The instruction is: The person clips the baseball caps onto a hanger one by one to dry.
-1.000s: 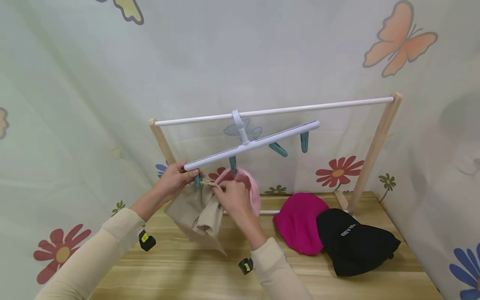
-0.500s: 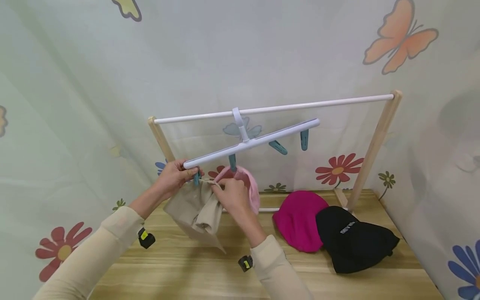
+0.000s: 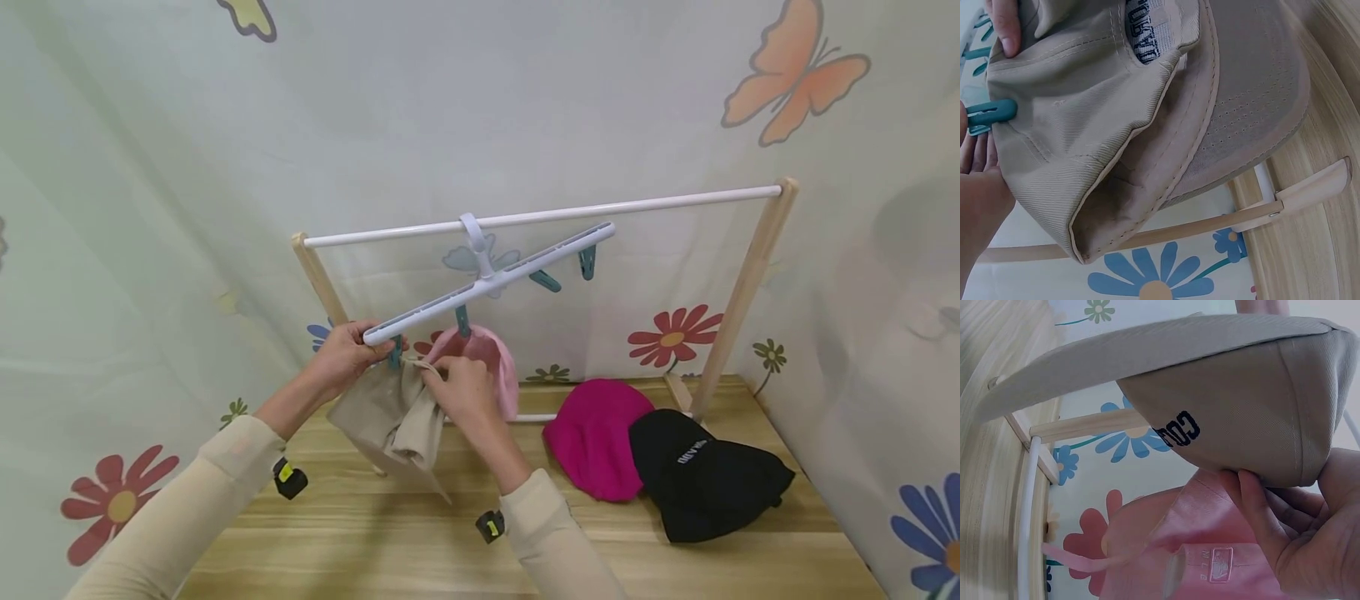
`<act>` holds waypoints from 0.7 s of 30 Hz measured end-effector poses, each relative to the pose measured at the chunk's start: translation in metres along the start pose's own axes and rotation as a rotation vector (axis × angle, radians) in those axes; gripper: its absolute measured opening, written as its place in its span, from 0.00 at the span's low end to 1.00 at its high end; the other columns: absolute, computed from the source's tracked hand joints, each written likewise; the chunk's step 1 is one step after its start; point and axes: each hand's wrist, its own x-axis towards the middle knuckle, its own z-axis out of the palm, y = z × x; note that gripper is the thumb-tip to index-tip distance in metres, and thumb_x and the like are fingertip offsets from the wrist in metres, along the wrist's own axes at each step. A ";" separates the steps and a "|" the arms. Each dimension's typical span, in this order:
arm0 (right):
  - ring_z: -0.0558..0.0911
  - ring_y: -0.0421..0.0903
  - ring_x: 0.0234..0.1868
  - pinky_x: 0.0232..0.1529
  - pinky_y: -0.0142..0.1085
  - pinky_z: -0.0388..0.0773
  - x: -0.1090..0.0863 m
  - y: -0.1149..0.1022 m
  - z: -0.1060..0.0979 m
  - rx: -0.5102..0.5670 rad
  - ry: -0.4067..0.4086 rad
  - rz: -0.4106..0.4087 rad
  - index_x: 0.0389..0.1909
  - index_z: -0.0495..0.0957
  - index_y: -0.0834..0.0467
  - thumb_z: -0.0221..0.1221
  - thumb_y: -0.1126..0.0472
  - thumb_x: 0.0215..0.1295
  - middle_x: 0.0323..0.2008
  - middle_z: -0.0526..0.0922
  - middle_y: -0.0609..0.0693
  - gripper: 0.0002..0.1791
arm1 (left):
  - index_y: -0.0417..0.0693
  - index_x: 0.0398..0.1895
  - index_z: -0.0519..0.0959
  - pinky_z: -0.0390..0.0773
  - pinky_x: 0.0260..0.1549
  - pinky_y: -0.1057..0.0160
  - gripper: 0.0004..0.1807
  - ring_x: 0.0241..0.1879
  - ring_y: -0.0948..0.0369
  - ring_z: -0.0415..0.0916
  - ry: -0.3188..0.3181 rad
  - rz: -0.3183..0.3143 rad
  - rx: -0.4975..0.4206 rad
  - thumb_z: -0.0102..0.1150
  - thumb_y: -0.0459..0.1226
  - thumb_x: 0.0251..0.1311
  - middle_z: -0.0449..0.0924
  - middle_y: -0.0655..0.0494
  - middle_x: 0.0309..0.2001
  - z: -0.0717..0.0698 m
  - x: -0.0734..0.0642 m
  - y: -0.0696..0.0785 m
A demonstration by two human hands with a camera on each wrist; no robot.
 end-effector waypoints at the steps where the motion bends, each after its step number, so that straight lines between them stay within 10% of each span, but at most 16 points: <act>1: 0.72 0.38 0.19 0.20 0.30 0.68 0.000 0.000 0.000 0.001 0.000 -0.001 0.37 0.90 0.54 0.64 0.50 0.67 0.18 0.79 0.42 0.12 | 0.30 0.53 0.80 0.81 0.49 0.67 0.14 0.50 0.61 0.80 -0.002 0.005 0.001 0.63 0.27 0.65 0.88 0.56 0.40 0.000 0.000 0.000; 12: 0.74 0.39 0.22 0.21 0.30 0.68 -0.002 0.001 0.000 0.029 -0.047 -0.027 0.43 0.88 0.56 0.65 0.50 0.68 0.23 0.82 0.44 0.14 | 0.30 0.60 0.76 0.80 0.54 0.66 0.19 0.56 0.59 0.78 -0.025 0.000 -0.018 0.62 0.29 0.68 0.80 0.33 0.58 -0.002 -0.001 -0.002; 21: 0.83 0.42 0.33 0.31 0.33 0.80 -0.010 0.004 0.000 0.062 -0.086 -0.029 0.52 0.85 0.57 0.63 0.50 0.70 0.38 0.89 0.49 0.17 | 0.39 0.62 0.77 0.76 0.54 0.55 0.23 0.51 0.58 0.75 0.018 -0.027 0.094 0.68 0.35 0.65 0.80 0.46 0.55 -0.003 -0.003 -0.006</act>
